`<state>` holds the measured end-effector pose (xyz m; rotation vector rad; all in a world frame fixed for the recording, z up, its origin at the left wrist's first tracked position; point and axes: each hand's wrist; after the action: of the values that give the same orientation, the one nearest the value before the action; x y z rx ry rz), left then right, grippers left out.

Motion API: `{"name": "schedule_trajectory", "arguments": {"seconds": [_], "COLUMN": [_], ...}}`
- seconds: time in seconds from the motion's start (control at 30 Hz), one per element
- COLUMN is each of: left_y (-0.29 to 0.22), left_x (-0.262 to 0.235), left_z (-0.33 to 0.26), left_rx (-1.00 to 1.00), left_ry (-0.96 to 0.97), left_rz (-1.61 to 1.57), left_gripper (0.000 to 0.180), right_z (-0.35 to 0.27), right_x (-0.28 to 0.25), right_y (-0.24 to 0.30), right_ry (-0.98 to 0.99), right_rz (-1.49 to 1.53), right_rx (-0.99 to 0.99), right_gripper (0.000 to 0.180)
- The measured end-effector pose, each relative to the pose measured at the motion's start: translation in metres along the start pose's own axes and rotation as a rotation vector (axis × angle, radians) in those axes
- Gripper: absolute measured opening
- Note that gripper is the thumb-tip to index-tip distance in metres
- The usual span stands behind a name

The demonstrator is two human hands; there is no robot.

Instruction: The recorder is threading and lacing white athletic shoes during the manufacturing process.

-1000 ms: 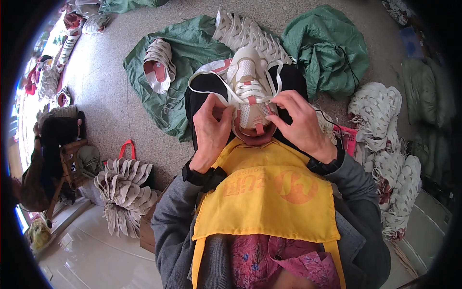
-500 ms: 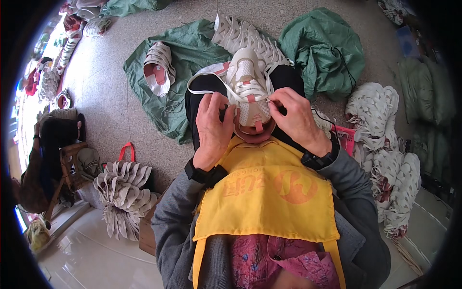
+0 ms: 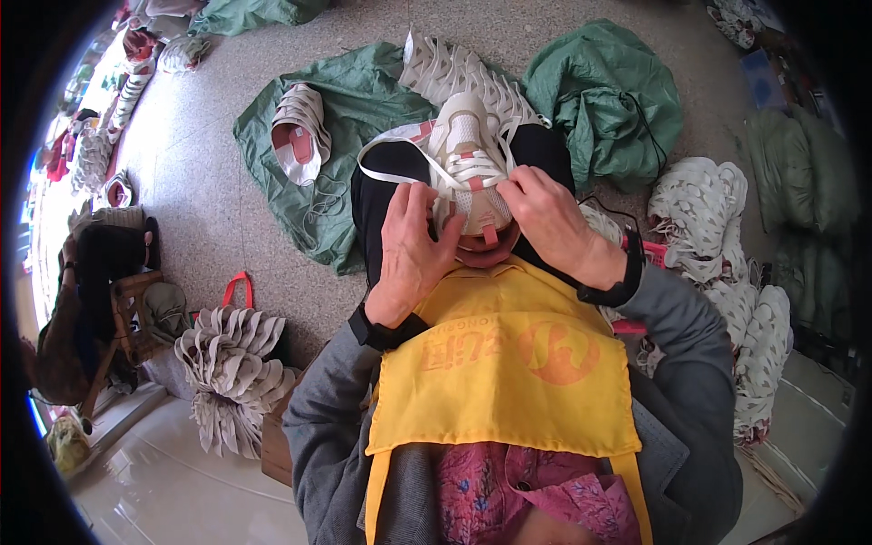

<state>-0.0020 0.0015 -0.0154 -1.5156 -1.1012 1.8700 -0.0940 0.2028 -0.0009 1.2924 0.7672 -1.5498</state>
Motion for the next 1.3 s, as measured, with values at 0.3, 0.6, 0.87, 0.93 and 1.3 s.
{"name": "schedule_trajectory", "arguments": {"seconds": [0.3, 0.6, 0.87, 0.93, 1.3], "left_y": [0.005, 0.01, 0.01, 0.008, 0.012], "left_x": [0.009, 0.016, 0.009, 0.008, 0.008], "left_z": [0.001, 0.004, 0.001, 0.002, 0.002], "left_rx": [0.143, 0.152, 0.125, 0.125, 0.104], "left_ry": [-0.012, -0.009, -0.037, -0.033, -0.02], "left_rz": [0.196, 0.174, 0.109, 0.106, 0.1], "left_gripper": [0.018, 0.024, 0.015, 0.015, 0.02], "right_z": [0.017, 0.015, 0.029, 0.029, 0.051], "right_x": [-0.008, 0.001, -0.02, -0.013, 0.033], "right_y": [-0.016, -0.018, 0.029, 0.027, 0.021], "right_ry": [-0.031, -0.1, -0.228, -0.141, -0.051], "right_rz": [-0.06, -0.002, 0.439, 0.64, 0.343], "right_rx": [-0.095, -0.092, -0.067, 0.132, 0.114], "right_gripper": [0.011, 0.011, 0.01, 0.01, 0.013]}}
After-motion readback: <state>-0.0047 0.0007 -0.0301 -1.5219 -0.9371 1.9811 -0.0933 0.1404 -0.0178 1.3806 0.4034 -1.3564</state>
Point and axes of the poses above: each hand's wrist, its own z-axis towards the middle knuckle, its own x-axis out of the palm, y = z × x, and after that the axes turned 10 degrees about -x, right-handed
